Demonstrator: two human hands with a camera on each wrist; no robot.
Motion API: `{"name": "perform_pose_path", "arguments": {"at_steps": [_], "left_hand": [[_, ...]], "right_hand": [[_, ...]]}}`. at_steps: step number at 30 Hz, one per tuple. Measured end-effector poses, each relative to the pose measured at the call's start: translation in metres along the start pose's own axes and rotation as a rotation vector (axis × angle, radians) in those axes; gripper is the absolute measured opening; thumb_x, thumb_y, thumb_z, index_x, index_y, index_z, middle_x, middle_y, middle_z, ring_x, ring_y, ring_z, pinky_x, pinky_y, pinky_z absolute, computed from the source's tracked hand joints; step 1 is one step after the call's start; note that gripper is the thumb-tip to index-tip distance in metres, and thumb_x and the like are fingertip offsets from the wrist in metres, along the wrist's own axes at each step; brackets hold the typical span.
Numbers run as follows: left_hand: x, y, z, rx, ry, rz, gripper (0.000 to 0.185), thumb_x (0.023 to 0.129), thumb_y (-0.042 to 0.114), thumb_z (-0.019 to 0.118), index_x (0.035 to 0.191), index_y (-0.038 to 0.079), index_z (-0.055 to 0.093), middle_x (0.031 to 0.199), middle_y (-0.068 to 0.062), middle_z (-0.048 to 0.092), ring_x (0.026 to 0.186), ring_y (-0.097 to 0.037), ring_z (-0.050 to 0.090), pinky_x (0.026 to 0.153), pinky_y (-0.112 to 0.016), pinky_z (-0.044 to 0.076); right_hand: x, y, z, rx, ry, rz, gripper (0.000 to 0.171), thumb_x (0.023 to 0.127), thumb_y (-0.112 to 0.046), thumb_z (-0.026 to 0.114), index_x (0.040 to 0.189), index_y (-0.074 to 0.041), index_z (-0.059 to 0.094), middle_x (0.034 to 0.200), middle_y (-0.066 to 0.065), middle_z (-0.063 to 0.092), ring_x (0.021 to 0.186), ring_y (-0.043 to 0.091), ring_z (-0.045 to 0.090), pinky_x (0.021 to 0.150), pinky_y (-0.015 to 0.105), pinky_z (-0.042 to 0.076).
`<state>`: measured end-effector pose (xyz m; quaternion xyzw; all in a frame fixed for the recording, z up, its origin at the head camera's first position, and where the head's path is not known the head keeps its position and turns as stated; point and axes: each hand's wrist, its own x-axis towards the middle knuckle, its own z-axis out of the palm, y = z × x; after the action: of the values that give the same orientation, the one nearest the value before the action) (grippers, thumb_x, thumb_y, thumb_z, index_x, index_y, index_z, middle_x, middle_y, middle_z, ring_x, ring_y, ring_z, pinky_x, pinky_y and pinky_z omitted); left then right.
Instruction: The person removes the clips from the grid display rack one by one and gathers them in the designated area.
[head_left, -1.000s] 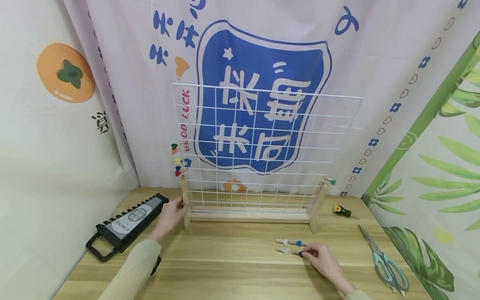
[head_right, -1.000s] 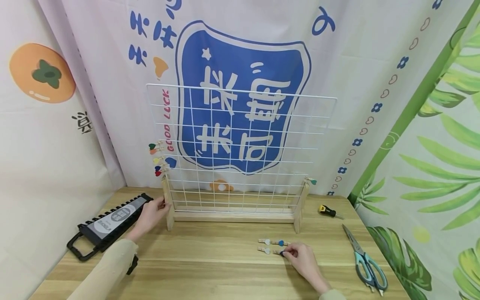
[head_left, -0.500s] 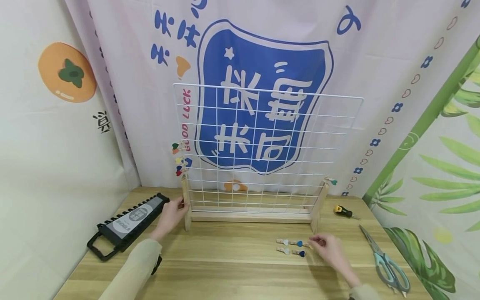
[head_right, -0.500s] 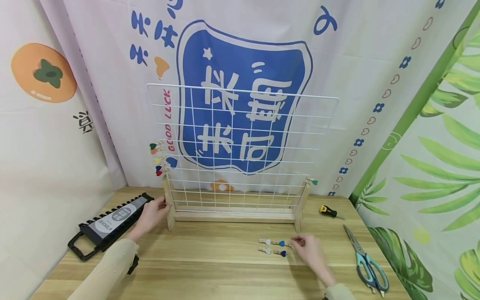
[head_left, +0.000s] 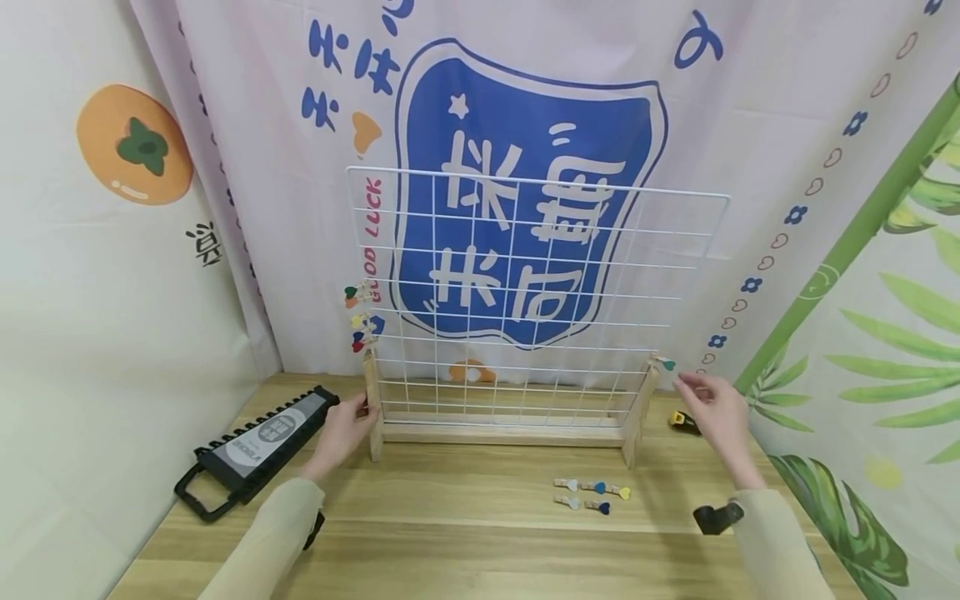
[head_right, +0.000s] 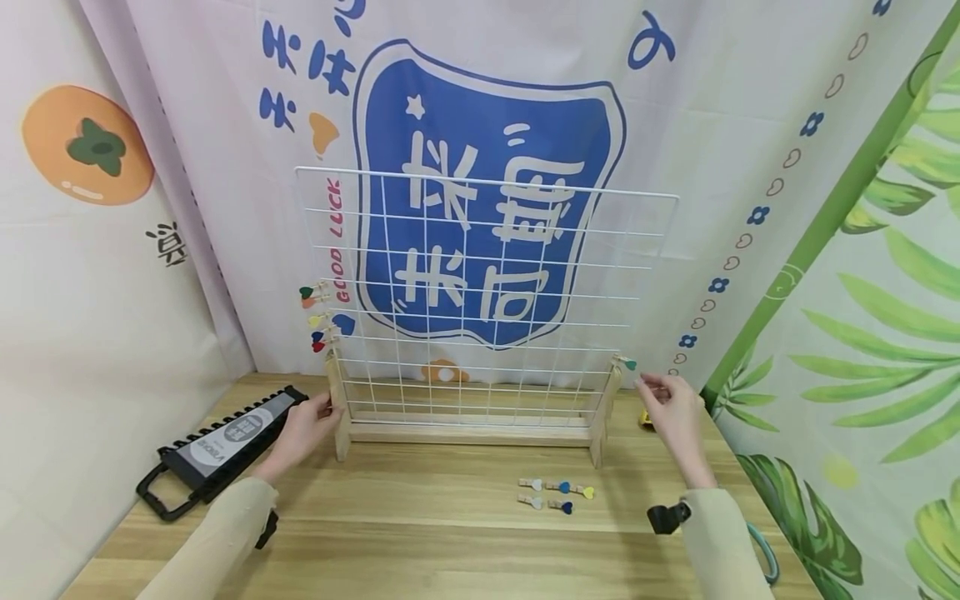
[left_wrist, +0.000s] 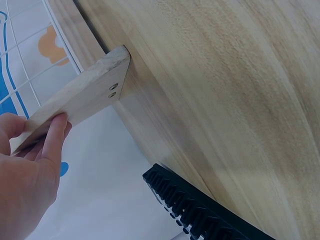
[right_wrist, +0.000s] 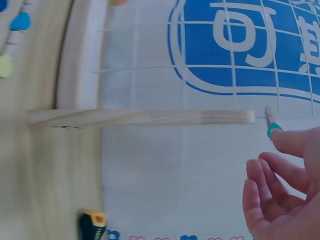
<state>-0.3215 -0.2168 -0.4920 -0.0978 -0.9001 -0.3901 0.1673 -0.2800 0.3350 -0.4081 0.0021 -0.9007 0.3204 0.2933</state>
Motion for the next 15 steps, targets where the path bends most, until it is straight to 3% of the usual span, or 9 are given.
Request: {"name": "perform_pose_path", "arguments": {"at_steps": [7, 15], "left_hand": [[0.000, -0.001, 0.000, 0.001, 0.001, -0.008, 0.007, 0.094, 0.002, 0.059, 0.091, -0.003, 0.063, 0.106, -0.030, 0.071, 0.101, -0.041, 0.071, 0.078, -0.046, 0.062], [0.001, 0.000, -0.001, -0.010, -0.008, -0.014, 0.008, 0.095, 0.003, 0.059, 0.091, -0.003, 0.064, 0.106, -0.030, 0.071, 0.102, -0.041, 0.070, 0.079, -0.045, 0.062]], "right_hand": [[0.018, -0.009, 0.003, 0.014, 0.008, 0.003, 0.030, 0.096, -0.025, 0.066, 0.112, 0.000, 0.070, 0.107, 0.022, 0.070, 0.074, -0.021, 0.044, 0.068, -0.003, 0.038], [0.021, -0.013, 0.007, 0.017, 0.035, 0.040, 0.022, 0.094, -0.018, 0.067, 0.105, 0.000, 0.071, 0.100, 0.020, 0.072, 0.073, -0.016, 0.046, 0.065, -0.001, 0.040]]}}
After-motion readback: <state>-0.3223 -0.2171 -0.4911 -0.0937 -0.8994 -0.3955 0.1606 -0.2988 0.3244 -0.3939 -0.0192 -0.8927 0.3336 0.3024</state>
